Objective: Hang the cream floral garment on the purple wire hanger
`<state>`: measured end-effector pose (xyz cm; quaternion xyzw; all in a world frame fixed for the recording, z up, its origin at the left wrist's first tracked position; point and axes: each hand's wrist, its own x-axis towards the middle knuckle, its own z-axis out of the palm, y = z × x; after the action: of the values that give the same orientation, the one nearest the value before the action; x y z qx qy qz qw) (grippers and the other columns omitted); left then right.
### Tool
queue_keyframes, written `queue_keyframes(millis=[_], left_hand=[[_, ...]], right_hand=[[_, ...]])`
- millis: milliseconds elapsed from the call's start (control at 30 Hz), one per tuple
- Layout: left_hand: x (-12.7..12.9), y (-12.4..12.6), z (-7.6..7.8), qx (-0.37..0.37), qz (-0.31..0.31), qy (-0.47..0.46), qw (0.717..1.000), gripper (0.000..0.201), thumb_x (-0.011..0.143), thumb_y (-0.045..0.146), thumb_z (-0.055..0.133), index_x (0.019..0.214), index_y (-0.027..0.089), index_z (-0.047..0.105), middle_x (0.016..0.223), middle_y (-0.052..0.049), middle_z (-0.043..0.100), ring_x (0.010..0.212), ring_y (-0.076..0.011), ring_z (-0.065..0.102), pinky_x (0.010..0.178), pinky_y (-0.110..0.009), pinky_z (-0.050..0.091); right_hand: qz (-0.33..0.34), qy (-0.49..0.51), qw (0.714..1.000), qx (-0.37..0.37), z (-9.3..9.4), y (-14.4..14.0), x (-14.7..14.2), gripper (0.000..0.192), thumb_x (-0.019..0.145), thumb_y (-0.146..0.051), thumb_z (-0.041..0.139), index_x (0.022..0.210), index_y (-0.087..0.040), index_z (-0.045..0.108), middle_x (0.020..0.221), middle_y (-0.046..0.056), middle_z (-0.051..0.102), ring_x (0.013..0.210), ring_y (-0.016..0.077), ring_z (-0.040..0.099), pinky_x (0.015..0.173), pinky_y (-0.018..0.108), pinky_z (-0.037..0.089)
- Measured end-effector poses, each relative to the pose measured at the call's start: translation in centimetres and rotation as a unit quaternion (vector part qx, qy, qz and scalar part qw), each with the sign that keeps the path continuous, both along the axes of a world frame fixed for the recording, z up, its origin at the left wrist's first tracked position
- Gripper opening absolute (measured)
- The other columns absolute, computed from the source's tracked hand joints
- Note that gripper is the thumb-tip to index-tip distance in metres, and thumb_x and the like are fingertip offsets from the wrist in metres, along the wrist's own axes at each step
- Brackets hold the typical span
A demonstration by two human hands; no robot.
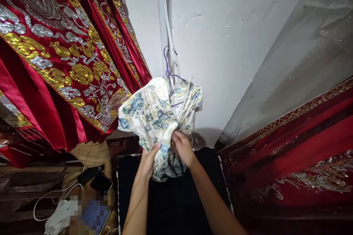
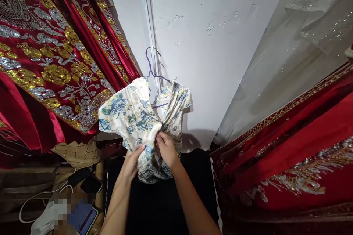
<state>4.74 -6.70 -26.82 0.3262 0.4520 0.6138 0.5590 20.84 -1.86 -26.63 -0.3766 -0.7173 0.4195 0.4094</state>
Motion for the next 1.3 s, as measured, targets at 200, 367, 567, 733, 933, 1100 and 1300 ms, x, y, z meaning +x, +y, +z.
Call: queue_keyframes(millis=[200, 367, 567, 733, 933, 1100, 1300], left_hand=[[1.9, -1.2, -2.2, 0.077, 0.310, 0.265, 0.910, 0.082, 0.080, 0.036, 0.077, 0.147, 0.026, 0.032, 0.164, -0.014, 0.027, 0.152, -0.0300, 0.030, 0.125, -0.044, 0.025], [4.7, -1.4, -3.0, 0.167, 0.068, 0.312, 0.933, 0.037, 0.089, 0.025, 0.061, 0.125, 0.024, 0.056, 0.123, -0.012, 0.063, 0.119, -0.0272, 0.060, 0.104, -0.039, 0.045], [5.9, 0.0, -3.5, 0.193, 0.020, 0.345, 0.918, 0.014, 0.094, 0.030, 0.053, 0.083, 0.023, 0.059, 0.080, -0.005, 0.059, 0.079, -0.0218, 0.058, 0.074, -0.033, 0.046], [6.8, 0.3, -5.2, 0.180, 0.000, 0.384, 0.906, 0.013, 0.093, 0.030, 0.054, 0.083, 0.024, 0.055, 0.078, -0.004, 0.057, 0.078, -0.0227, 0.058, 0.074, -0.033, 0.045], [5.7, 1.2, -2.6, 0.202, -0.067, 0.362, 0.908, 0.009, 0.093, 0.031, 0.058, 0.094, 0.022, 0.059, 0.080, -0.002, 0.061, 0.077, -0.0199, 0.060, 0.077, -0.032, 0.047], [3.5, 4.9, 8.8, 0.334, 0.015, 0.295, 0.895, 0.049, 0.098, 0.032, 0.056, 0.145, 0.023, 0.042, 0.104, -0.007, 0.067, 0.096, -0.0183, 0.063, 0.092, -0.033, 0.048], [2.9, 8.8, 17.5, 0.469, 0.079, 0.434, 0.765, 0.018, 0.101, 0.032, 0.054, 0.100, 0.019, 0.066, 0.094, -0.005, 0.067, 0.084, -0.0158, 0.061, 0.079, -0.029, 0.048]], right_hand=[[-0.138, 0.104, 0.981, -0.087, 0.9, -2.7, 0.1, 0.043, 0.085, -0.061, 0.058, 0.057, -0.028, 0.056, 0.058, 0.005, 0.058, 0.054, 0.0248, 0.053, 0.055, 0.042, 0.045], [-0.111, 0.140, 0.973, -0.145, 1.1, -4.5, 0.2, 0.025, 0.075, -0.053, 0.072, 0.061, -0.032, 0.071, 0.056, 0.004, 0.064, 0.047, 0.0243, 0.051, 0.048, 0.043, 0.043], [-0.131, 0.163, 0.967, -0.148, 6.2, -1.1, 2.0, 0.026, 0.082, -0.047, 0.068, 0.072, -0.023, 0.071, 0.057, 0.002, 0.065, 0.041, 0.0140, 0.043, 0.043, 0.031, 0.036], [-0.128, 0.184, 0.974, -0.037, 15.9, 4.3, 1.3, 0.025, 0.082, -0.037, 0.067, 0.073, -0.014, 0.070, 0.060, 0.005, 0.068, 0.042, 0.0082, 0.047, 0.042, 0.022, 0.035], [-0.113, 0.202, 0.973, 0.021, 19.1, 5.1, 0.6, 0.019, 0.085, -0.029, 0.059, 0.076, -0.015, 0.067, 0.059, 0.002, 0.066, 0.042, 0.0073, 0.047, 0.041, 0.020, 0.032], [-0.097, 0.167, 0.981, 0.027, 18.4, 3.0, 1.2, 0.023, 0.087, -0.032, 0.060, 0.071, -0.015, 0.065, 0.054, 0.001, 0.063, 0.044, 0.0089, 0.048, 0.045, 0.021, 0.037], [-0.089, 0.164, 0.981, 0.056, 17.7, 3.9, 1.0, 0.026, 0.088, -0.037, 0.062, 0.075, -0.016, 0.066, 0.053, 0.000, 0.060, 0.045, 0.0099, 0.047, 0.046, 0.023, 0.033]])
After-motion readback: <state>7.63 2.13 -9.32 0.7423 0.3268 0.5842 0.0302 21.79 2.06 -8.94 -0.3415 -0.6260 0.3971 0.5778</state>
